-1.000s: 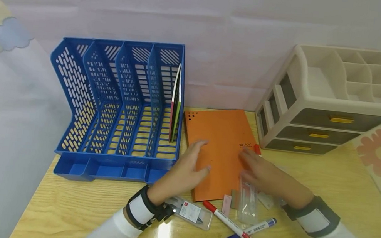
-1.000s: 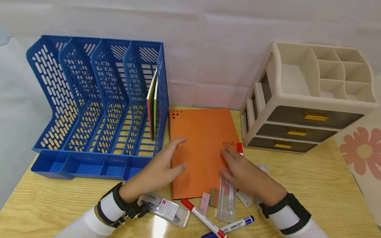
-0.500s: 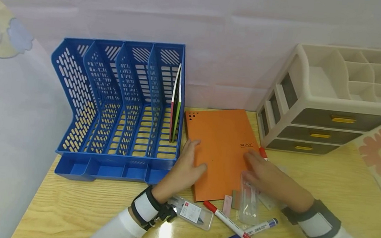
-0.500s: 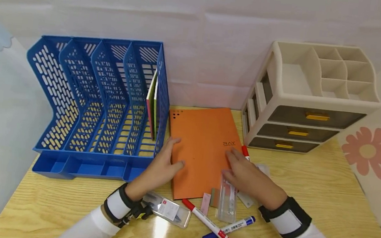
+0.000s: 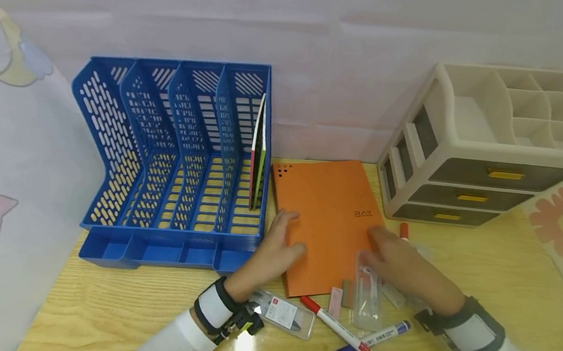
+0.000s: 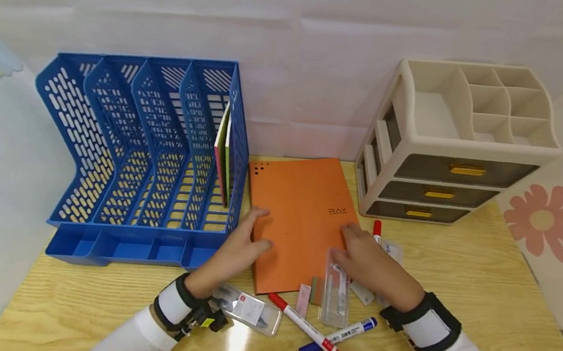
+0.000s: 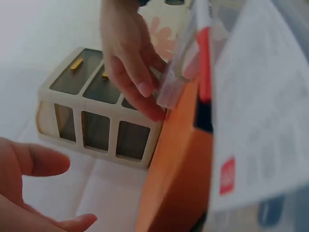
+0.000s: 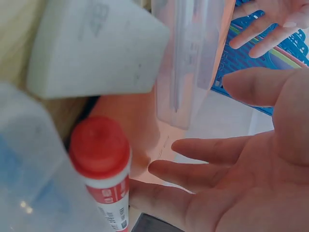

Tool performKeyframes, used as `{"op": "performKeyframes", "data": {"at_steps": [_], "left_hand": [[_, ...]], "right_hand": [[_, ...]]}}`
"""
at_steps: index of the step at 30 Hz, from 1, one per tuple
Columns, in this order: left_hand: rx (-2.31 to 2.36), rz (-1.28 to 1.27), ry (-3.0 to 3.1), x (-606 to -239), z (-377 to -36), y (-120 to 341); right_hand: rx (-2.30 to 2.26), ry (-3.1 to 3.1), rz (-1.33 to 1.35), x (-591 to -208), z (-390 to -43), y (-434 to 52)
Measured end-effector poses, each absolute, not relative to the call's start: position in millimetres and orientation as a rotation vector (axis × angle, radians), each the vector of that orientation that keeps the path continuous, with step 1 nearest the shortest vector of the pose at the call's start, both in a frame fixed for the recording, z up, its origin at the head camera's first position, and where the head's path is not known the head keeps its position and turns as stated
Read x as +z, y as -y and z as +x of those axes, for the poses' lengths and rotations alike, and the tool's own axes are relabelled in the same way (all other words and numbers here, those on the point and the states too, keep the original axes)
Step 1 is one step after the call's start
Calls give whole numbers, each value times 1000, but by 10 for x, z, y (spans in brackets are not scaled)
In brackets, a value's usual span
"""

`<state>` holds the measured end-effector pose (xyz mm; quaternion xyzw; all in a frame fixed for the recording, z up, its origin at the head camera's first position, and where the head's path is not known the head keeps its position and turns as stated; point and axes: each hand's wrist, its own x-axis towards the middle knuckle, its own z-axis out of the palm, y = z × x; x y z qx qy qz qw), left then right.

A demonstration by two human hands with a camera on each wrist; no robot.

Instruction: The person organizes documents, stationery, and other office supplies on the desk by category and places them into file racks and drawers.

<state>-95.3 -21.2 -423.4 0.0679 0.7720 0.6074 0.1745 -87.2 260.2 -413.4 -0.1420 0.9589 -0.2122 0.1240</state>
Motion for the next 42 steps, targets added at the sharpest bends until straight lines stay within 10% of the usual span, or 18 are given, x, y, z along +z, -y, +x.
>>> {"op": "performKeyframes", "data": {"at_steps": [42], "left_hand": [[2264, -191, -1787, -3945, -1147, -127]], "right_hand": [[-770, -2748, -335, -4084, -928, -2820]]}}
